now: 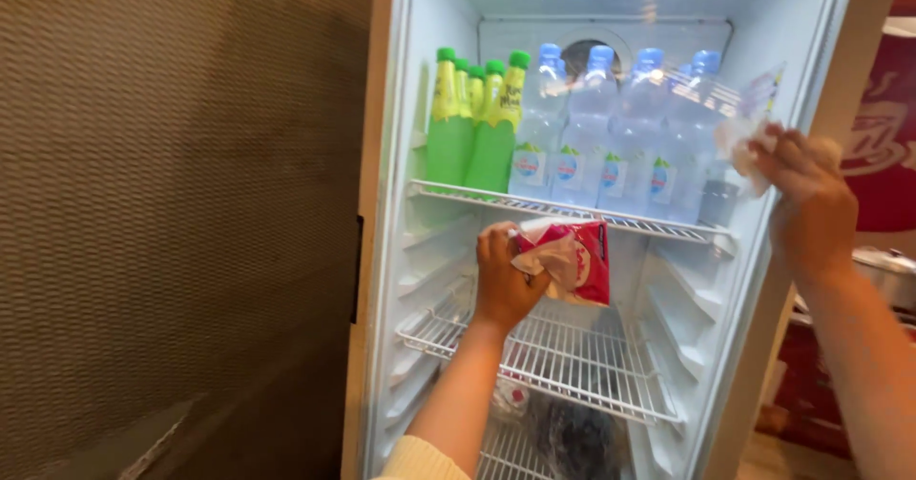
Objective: The person wipes the interior surfaces of a commercial glass-door refrigerator using a tissue. They clean the door frame, shelves, and bottom area while holding a tissue pack. The refrigerator contains bottled beverages on the top shelf.
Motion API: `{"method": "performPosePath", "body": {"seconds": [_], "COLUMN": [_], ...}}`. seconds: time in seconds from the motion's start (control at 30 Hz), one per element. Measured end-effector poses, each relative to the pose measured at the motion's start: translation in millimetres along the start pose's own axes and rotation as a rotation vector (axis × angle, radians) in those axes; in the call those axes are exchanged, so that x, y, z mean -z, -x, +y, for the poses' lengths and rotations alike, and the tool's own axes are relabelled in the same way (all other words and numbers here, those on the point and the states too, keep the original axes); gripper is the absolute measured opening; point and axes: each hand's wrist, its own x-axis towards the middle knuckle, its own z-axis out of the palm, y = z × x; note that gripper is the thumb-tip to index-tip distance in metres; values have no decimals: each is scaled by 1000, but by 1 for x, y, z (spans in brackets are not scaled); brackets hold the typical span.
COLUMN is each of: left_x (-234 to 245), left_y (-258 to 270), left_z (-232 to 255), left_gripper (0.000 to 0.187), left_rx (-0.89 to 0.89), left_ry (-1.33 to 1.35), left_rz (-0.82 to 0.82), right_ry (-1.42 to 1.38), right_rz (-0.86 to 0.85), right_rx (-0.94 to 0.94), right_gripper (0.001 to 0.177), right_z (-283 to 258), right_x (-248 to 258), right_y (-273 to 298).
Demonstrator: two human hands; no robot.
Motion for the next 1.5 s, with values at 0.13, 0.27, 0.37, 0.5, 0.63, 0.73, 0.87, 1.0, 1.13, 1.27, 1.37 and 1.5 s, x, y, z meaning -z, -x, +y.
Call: {"method": "performPosePath", "body": {"seconds": [0.13,0.27,0.37,0.5,0.63,0.73,0.87,1.0,1.13,1.27,1.37,1.5], "left_x": [-3,-27,-45,-56,-56,-56,-62,-58,-52,-59,-64,-67], "left_y": [0,-3,-4,-21,-30,-29,-25,-24,-29,-58,-86,-105], "left_z": [7,15,26,40,44,43,35,34,39,52,59,52], "left_gripper": [44,34,26,51,66,66,69,80,83,78,75,71], "left_rx": [-26,59,85,71,49,55,39,105,36,-9,-64,-145], "left_ry": [-99,-144,-230,-181,-122,-81,-81,-72,-111,-167,-174,-175], "left_rz": [-24,18,69,140,143,142,149,71,52,12,8,35], "right_ry": [-37,-90,-109,0,46,-4,26,-53,-137,-96,52,110], "right_rz": [3,-59,-80,-184,-249,-134,-34,1,-93,-249,-284,-255], "right_rx": [-162,-214,-116,-13,118,41,-48,-167,109,297,326,254], "right_gripper": [44,49,41,33,20,18,9,36,36,42,42,45], "right_z": [-45,-100,-106,-72,-19,-18,-29,-65,-82,-40,-11,11], "right_x": [-1,21,29,22,9,14,-15,-17,-2,4,0,-13], "right_y": [60,137,164,132,53,0,29,102,152,94,32,-28]}}
